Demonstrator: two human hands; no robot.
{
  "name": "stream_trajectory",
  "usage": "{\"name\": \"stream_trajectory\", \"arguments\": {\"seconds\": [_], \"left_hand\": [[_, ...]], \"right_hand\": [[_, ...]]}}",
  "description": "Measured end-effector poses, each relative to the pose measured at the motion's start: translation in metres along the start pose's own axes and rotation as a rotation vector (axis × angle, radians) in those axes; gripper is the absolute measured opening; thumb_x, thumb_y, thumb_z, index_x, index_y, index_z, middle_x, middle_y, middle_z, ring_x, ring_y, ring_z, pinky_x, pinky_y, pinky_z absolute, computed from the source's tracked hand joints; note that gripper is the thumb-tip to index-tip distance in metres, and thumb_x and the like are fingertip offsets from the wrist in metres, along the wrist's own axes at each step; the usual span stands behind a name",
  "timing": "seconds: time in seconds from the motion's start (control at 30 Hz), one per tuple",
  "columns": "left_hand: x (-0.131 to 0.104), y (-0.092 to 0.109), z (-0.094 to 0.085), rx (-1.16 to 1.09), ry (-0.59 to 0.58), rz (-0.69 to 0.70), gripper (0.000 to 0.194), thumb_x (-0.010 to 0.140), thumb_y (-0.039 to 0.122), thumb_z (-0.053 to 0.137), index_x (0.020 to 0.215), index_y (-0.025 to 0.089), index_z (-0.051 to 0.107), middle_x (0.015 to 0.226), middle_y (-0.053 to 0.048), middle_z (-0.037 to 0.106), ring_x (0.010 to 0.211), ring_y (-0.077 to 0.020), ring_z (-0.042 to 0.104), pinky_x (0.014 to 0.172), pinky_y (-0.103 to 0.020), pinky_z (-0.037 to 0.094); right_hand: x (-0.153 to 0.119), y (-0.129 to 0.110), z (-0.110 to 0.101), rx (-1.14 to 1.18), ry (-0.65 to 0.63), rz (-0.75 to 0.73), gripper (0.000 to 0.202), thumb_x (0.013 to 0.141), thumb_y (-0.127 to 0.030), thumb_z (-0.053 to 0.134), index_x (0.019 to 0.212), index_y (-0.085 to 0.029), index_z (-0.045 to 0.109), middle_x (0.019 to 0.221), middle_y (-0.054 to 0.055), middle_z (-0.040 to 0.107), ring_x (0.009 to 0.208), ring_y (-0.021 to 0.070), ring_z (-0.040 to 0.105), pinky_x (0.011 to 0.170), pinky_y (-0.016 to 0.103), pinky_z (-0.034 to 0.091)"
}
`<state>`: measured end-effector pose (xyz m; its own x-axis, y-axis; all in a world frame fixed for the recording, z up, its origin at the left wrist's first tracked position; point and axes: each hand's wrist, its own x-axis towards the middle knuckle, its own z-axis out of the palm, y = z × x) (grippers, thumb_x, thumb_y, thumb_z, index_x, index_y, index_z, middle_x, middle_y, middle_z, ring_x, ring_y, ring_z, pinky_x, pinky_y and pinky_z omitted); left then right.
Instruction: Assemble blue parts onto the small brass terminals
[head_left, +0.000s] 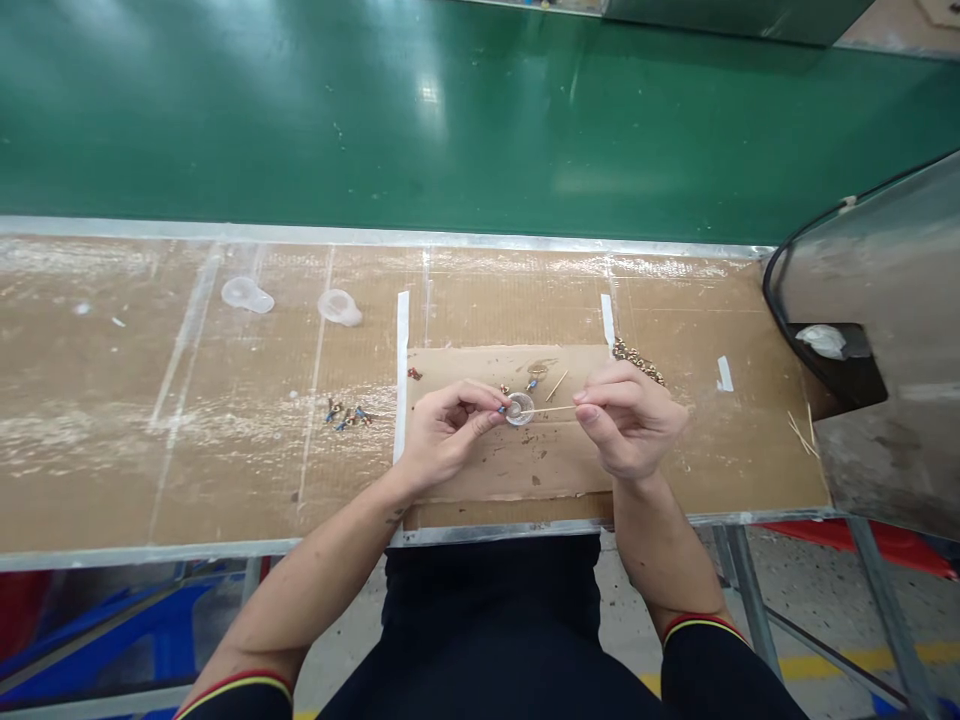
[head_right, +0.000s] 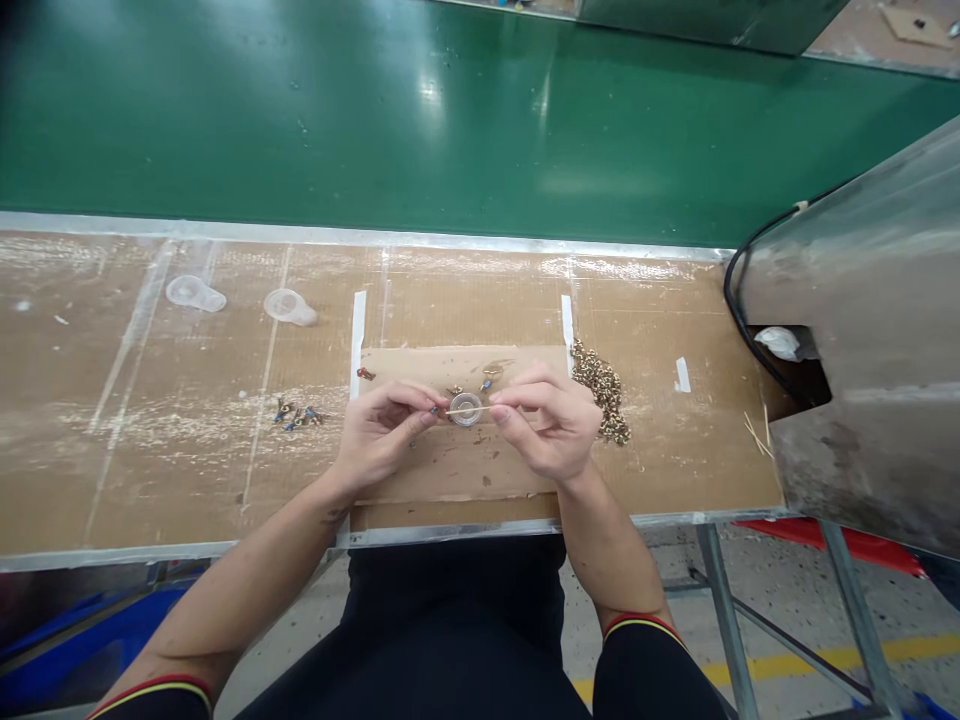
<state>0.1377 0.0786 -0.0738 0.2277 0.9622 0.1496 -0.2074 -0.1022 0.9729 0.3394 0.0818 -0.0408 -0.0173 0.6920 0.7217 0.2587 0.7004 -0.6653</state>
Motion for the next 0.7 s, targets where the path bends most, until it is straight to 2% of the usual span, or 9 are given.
{"name": "stream_trajectory", "arguments": {"seconds": [0.1,0.23,0.7], "left_hand": [[0.0019,0.0008,-0.0005,0.025,0.008,0.06,0.016,0.085,0.029,0.079,0.08,0.016,0.071,0.082,-0.006,0.077,0.077,-0.0137,0.075,0.067,-0.021,0.062],[0.0013,0.001,-0.0005,0.06,0.016,0.071,0.017,0.085,0.03,0.08,0.08,0.016,0.071,0.08,-0.006,0.077,0.072,-0.0143,0.074,0.064,-0.022,0.062],[0.0006,0.0023,-0.0018,0.064,-0.013,0.09,0.009,0.086,0.024,0.078,0.082,0.017,0.074,0.081,-0.006,0.077,0.077,-0.0143,0.074,0.07,-0.023,0.062]], "right_hand": [[-0.0016,0.0004,0.0009,0.013,-0.024,-0.014,0.005,0.091,-0.02,0.069,0.091,-0.023,0.073,0.073,0.0,0.07,0.06,0.0128,0.063,0.052,0.027,0.051],[-0.0044,0.001,0.003,0.012,-0.042,-0.009,0.005,0.09,-0.019,0.07,0.092,-0.023,0.072,0.075,0.0,0.071,0.062,0.0129,0.064,0.054,0.027,0.052],[-0.0056,0.0013,0.0061,-0.058,-0.068,-0.007,0.006,0.091,-0.019,0.069,0.091,-0.024,0.072,0.075,0.0,0.071,0.061,0.013,0.064,0.054,0.028,0.053]]}}
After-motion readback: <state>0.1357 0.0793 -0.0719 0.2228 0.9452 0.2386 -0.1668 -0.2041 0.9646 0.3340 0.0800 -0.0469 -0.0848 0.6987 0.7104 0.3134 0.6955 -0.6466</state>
